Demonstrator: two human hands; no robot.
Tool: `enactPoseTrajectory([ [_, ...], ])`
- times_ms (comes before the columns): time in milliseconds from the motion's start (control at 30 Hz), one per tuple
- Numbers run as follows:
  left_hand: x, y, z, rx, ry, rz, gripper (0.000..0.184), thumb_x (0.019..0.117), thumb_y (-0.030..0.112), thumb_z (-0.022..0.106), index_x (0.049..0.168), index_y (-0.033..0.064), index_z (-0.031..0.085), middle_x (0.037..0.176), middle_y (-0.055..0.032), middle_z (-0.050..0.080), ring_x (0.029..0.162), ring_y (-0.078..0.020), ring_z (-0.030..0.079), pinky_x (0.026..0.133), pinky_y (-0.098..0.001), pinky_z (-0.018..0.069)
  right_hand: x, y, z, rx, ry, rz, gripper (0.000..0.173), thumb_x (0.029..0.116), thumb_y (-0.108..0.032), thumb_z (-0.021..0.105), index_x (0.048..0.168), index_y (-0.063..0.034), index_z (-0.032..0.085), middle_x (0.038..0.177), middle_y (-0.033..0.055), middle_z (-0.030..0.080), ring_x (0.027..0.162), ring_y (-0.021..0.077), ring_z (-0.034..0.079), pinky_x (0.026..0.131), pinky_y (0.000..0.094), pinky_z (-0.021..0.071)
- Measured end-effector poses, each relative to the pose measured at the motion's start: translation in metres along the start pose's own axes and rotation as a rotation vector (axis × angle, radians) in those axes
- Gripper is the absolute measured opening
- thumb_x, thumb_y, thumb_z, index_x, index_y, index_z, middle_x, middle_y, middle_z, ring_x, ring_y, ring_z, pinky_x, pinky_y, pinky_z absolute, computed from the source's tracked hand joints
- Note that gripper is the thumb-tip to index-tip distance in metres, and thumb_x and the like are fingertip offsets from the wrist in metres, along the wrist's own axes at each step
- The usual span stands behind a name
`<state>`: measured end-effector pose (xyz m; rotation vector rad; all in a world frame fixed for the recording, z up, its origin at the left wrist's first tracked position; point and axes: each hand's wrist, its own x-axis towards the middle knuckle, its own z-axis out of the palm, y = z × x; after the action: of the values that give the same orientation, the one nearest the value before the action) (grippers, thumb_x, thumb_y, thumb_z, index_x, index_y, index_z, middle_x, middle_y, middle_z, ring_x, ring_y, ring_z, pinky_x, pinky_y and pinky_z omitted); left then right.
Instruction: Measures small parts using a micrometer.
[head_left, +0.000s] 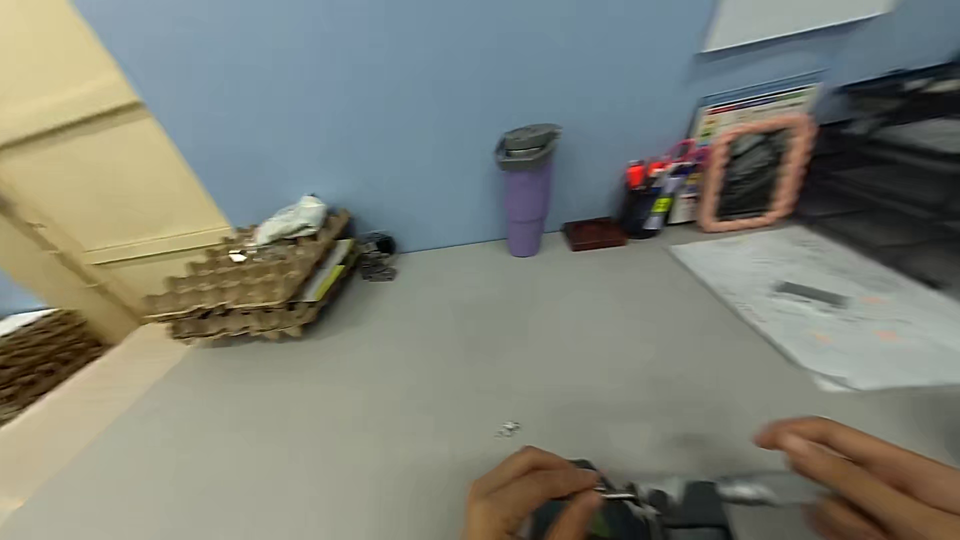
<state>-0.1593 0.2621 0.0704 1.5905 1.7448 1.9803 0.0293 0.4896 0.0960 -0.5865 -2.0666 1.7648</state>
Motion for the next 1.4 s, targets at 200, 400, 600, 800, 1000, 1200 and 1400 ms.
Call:
enactPoseTrajectory([
  [200,0.0,-0.001,0.001,0.067,-0.053,-0.025,0.01,0.0958,0.004,0.069,0.1,-0.0046,0.073,0.1,-0.0084,0.072,0.093,-0.0005,0.068,0.082,-0.0159,0.0573,-0.002,0.023,0.003,-0.119,0.149,-0.207,0.019,0.1052,-0.023,0.05,0.088,-0.0214,0.059,0.068,-0.0215,0.054,0.058,-0.0103,0.052,0.054,0.0098,0.0424],
  [400,-0.001,-0.004,0.0,0.096,-0.077,0.001,0.01,0.0978,0.007,0.068,0.101,-0.0019,0.072,0.101,-0.0072,0.072,0.094,-0.0001,0.068,0.084,-0.0151,0.0566,-0.001,0.043,-0.003,-0.255,0.116,-0.44,0.038,0.1109,-0.028,0.043,0.082,-0.008,0.056,0.068,-0.0088,0.052,0.063,-0.0095,0.05,0.06,0.009,0.0413],
  [600,-0.002,-0.006,0.002,0.063,-0.091,-0.04,0.011,0.1005,0.009,0.064,0.102,-0.0001,0.07,0.102,-0.0045,0.071,0.095,0.0009,0.067,0.084,-0.0153,0.0561,-0.001,0.049,-0.01,-0.359,0.017,-0.527,0.037,0.1124,-0.035,0.034,0.1,-0.005,0.051,0.093,0.0061,0.052,0.076,-0.0001,0.053,0.064,0.0123,0.0449],
  [800,-0.003,-0.004,0.005,-0.076,-0.089,-0.174,0.011,0.102,0.011,0.062,0.104,0.0065,0.072,0.104,0.005,0.072,0.094,0.0039,0.067,0.082,-0.0155,0.0572,0.0,0.049,-0.011,-0.382,0.023,-0.556,0.037,0.1122,-0.035,0.034,0.101,-0.0044,0.051,0.094,0.0065,0.052,0.08,-0.0016,0.054,0.068,0.0097,0.0447],
  [1000,-0.004,-0.003,0.005,-0.121,-0.092,-0.205,0.011,0.1025,0.013,0.062,0.106,0.0096,0.072,0.104,0.0063,0.072,0.095,0.0018,0.068,0.083,-0.0175,0.0586,0.002,0.054,-0.005,-0.385,0.097,-0.593,0.043,0.113,-0.036,0.032,0.092,-0.0043,0.051,0.082,0.0045,0.049,0.07,-0.0014,0.05,0.061,0.0098,0.041],
  [1200,-0.004,-0.001,0.005,-0.124,-0.09,-0.228,0.011,0.1023,0.012,0.062,0.105,0.0087,0.072,0.104,0.0057,0.072,0.094,0.0012,0.069,0.082,-0.0177,0.0587,0.006,0.058,-0.012,-0.312,0.052,-0.568,0.045,0.1112,-0.044,0.034,0.097,-0.008,0.057,0.086,0.0008,0.052,0.076,-0.0031,0.053,0.064,0.0098,0.0427],
  [1400,-0.003,-0.002,0.001,-0.167,-0.145,-0.26,0.014,0.1019,0.014,0.063,0.113,0.0086,0.07,0.105,0.0032,0.073,0.095,-0.0033,0.07,0.083,-0.0226,0.06,0.006,0.059,-0.009,-0.299,0.075,-0.592,0.039,0.1119,-0.038,0.035,0.094,-0.01,0.054,0.085,-0.0011,0.05,0.074,-0.0048,0.051,0.063,0.0083,0.0415],
])
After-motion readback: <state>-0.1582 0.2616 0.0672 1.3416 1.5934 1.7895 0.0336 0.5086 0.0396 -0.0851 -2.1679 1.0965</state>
